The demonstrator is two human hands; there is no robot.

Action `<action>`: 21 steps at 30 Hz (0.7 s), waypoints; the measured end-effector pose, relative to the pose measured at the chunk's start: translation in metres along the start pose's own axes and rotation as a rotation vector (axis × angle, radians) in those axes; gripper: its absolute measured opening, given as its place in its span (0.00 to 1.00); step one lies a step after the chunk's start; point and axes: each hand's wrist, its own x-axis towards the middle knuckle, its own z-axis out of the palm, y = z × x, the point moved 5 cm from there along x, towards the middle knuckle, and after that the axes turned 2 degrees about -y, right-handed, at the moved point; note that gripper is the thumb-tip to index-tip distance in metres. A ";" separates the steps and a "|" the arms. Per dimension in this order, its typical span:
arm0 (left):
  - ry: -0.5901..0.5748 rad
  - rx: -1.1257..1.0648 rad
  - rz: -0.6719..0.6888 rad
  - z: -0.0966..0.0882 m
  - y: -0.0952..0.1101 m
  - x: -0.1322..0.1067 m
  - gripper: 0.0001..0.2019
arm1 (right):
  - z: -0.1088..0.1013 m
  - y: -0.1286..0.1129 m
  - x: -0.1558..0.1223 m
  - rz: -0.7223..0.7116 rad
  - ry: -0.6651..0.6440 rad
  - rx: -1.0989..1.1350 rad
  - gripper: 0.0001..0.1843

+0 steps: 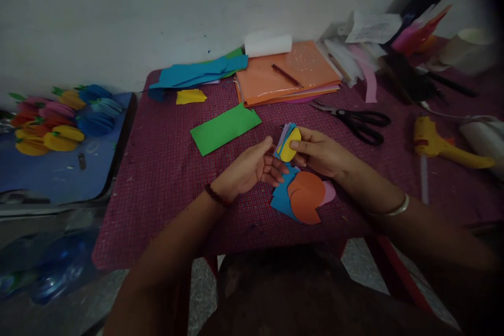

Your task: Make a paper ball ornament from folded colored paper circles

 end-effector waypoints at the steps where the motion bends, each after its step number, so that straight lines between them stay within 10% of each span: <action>1: -0.001 -0.007 -0.014 0.002 -0.002 0.000 0.26 | 0.001 0.000 0.000 -0.015 -0.003 -0.020 0.17; 11: 0.106 0.069 0.160 0.001 0.005 -0.001 0.24 | 0.002 0.002 0.001 0.014 0.018 0.050 0.17; 21: 0.564 0.791 0.718 0.005 0.024 -0.016 0.05 | 0.006 0.006 0.000 -0.062 0.119 -0.067 0.20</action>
